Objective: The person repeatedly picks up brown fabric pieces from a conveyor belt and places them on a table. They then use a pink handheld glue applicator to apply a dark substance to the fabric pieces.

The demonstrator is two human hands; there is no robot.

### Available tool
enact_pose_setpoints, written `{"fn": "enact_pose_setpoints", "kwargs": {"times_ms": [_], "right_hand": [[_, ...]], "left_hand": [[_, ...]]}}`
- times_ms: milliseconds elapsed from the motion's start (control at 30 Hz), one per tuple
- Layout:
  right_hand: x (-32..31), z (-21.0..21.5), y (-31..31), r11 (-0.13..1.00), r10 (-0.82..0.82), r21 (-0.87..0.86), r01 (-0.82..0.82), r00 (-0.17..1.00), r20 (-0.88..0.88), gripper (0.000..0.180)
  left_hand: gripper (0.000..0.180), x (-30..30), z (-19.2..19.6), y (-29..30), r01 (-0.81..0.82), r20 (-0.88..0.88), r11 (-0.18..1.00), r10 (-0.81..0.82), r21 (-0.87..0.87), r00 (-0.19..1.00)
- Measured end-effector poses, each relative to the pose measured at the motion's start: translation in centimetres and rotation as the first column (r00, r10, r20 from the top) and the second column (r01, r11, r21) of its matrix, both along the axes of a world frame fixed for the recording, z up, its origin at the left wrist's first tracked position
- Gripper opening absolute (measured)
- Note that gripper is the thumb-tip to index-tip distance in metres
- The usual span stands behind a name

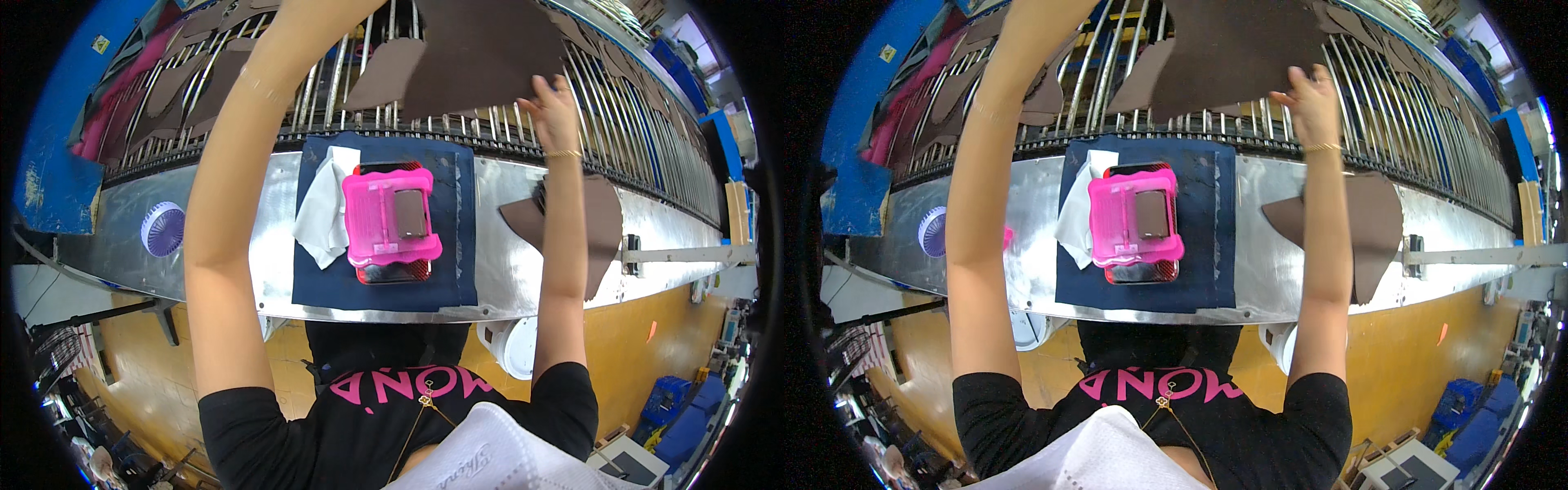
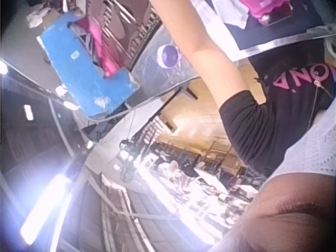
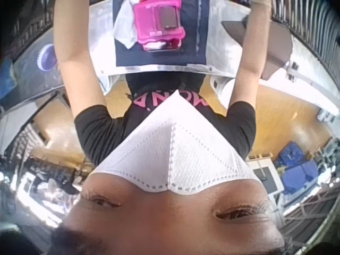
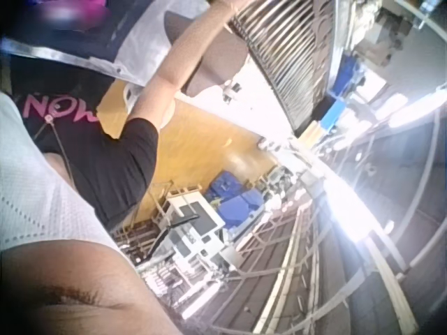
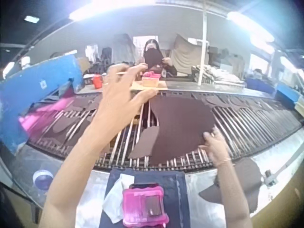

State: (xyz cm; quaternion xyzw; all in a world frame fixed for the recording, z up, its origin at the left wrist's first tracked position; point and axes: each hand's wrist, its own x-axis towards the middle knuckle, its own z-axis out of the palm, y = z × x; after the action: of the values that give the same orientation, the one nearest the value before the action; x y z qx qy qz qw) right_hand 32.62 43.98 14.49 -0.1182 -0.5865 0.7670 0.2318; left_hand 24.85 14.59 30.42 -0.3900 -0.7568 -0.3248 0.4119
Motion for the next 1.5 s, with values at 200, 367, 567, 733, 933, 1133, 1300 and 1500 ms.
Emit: {"fn": "enact_pose_setpoints", "kwargs": {"times_ms": [200,367,567,733,933,1133,1300,1500], "right_hand": [[-11.7,-7.3,-5.7,0.978,0.109,-0.192,-0.079,0.982,0.152,0.035],[-16.8,-12.3,-6.7,0.967,0.123,-0.247,-0.059,0.960,0.251,0.059],[-15.0,-10.7,-7.2,0.996,0.064,-0.077,-0.038,0.925,0.374,0.045],[-7.3,-6.2,-3.5,0.970,-0.092,0.241,0.017,0.948,0.304,0.047],[14.5,-7.2,12.0,0.439,-0.704,0.799,0.411,0.710,0.022,0.033],[30.8,-12.1,13.5,0.183,-0.954,0.981,-0.063,0.229,0.193,0.068],[29.6,-9.6,9.1,0.218,-0.973,0.972,-0.086,0.053,0.223,0.066],[29.3,-8.8,8.5,0.174,-0.984,0.985,-0.014,-0.051,0.173,0.066]], "left_hand": [[0.042,1.5,-2.6,-7.3,-0.127,-0.083,0.987,0.119,-0.097,0.989],[0.049,3.4,-7.0,-12.1,-0.168,0.338,0.981,0.190,-0.095,0.922],[0.051,4.1,-9.0,-14.0,-0.207,0.474,0.973,0.230,-0.102,0.850],[0.049,5.2,-9.6,-13.7,-0.157,0.519,0.985,0.168,-0.065,0.838],[0.042,6.8,-10.6,-13.5,-0.127,0.536,0.987,0.159,-0.096,0.829],[0.037,7.1,-12.7,-11.7,-0.039,0.645,0.999,0.038,-0.012,0.763],[0.038,7.8,-12.7,-10.1,0.016,0.637,1.000,-0.015,0.004,0.771],[0.039,8.1,-12.9,-10.6,-0.014,0.638,0.999,0.031,-0.031,0.769]]}}
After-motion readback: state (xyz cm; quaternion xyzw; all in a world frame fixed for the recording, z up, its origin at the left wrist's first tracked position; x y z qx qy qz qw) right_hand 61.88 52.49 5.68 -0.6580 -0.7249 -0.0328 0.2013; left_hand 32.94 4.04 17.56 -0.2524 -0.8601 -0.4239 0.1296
